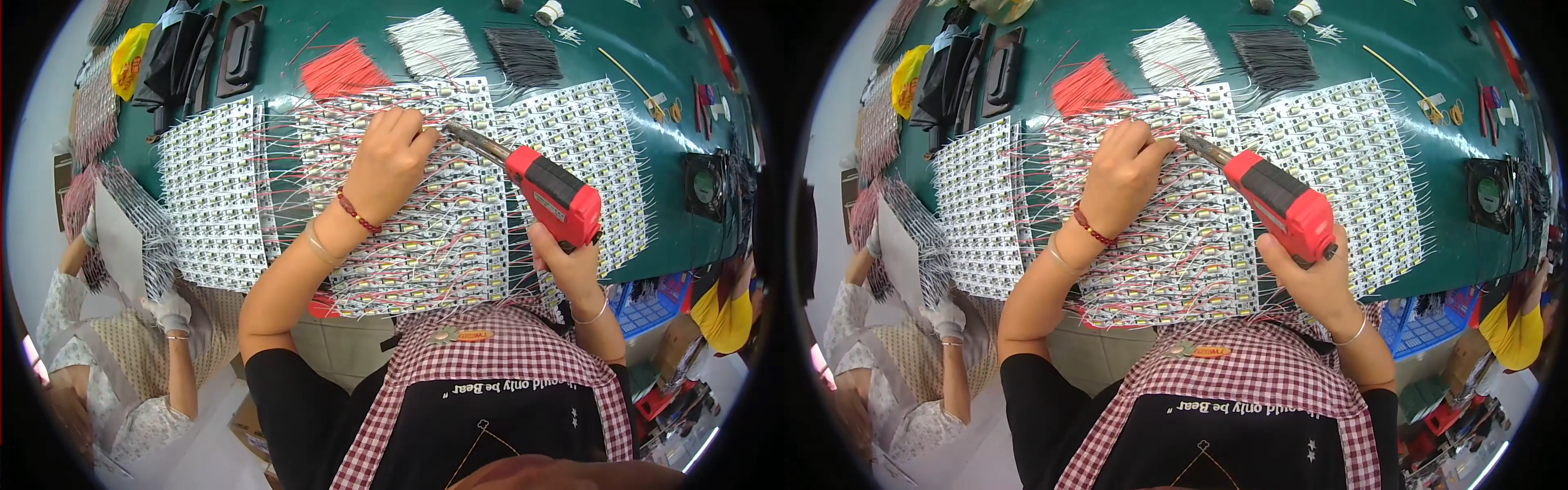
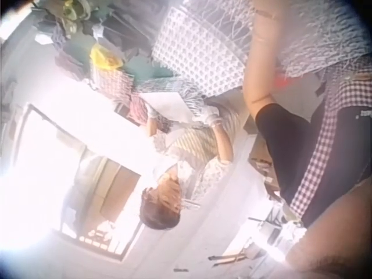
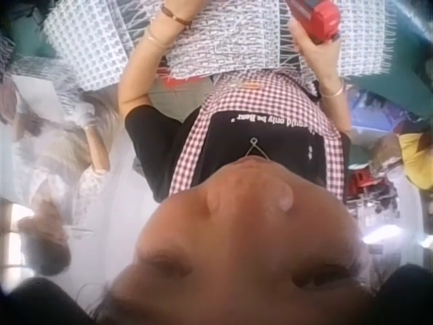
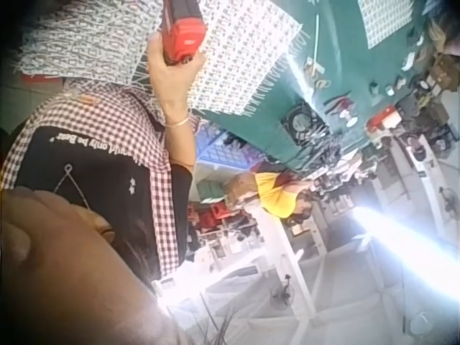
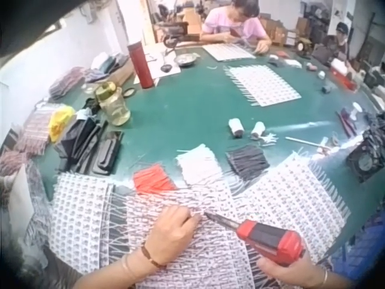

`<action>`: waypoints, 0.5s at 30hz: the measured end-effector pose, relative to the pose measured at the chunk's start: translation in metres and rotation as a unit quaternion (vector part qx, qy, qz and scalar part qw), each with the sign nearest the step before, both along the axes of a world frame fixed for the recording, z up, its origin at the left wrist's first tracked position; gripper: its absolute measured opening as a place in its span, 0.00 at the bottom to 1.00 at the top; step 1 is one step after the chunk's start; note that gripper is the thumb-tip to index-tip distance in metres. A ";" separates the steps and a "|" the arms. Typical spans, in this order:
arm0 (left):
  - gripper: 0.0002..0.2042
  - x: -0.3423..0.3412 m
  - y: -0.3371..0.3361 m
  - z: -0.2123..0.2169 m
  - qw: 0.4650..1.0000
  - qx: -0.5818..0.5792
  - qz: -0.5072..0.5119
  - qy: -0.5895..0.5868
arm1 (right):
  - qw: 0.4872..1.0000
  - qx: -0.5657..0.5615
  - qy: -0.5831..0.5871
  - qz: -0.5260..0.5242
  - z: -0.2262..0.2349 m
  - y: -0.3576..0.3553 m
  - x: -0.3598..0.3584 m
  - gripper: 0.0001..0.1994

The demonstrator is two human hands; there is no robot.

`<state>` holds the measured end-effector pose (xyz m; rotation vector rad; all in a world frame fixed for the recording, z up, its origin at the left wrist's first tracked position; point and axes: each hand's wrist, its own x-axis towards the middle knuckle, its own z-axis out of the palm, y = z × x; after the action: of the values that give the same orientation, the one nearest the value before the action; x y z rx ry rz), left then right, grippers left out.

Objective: The person solders connections on LED strips to wires using a soldering iron.

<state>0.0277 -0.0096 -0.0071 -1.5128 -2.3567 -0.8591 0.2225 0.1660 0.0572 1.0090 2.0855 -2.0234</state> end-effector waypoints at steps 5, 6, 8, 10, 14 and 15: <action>0.06 -0.001 0.001 0.002 1.000 0.002 -0.010 0.009 | 0.999 -0.039 0.010 -0.029 0.007 -0.001 -0.002 0.13; 0.06 -0.001 0.000 0.002 1.000 0.003 -0.010 0.009 | 0.999 -0.038 0.013 -0.030 0.007 0.000 -0.002 0.13; 0.06 0.000 -0.001 0.001 1.000 0.003 -0.009 0.007 | 0.999 -0.038 0.017 -0.030 0.007 0.000 -0.002 0.12; 0.06 -0.001 0.000 -0.001 1.000 0.003 -0.009 0.008 | 0.999 -0.031 -0.004 -0.019 0.006 0.000 -0.003 0.12; 0.06 0.000 0.001 0.001 1.000 -0.002 -0.009 0.015 | 1.000 -0.017 0.001 -0.010 0.001 -0.001 -0.001 0.12; 0.06 0.000 0.000 0.001 1.000 -0.003 -0.008 0.015 | 1.000 -0.021 0.010 -0.013 0.000 -0.001 0.000 0.11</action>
<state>0.0273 -0.0091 -0.0061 -1.5373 -2.3309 -0.8283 0.2221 0.1648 0.0576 1.0179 2.0405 -2.0882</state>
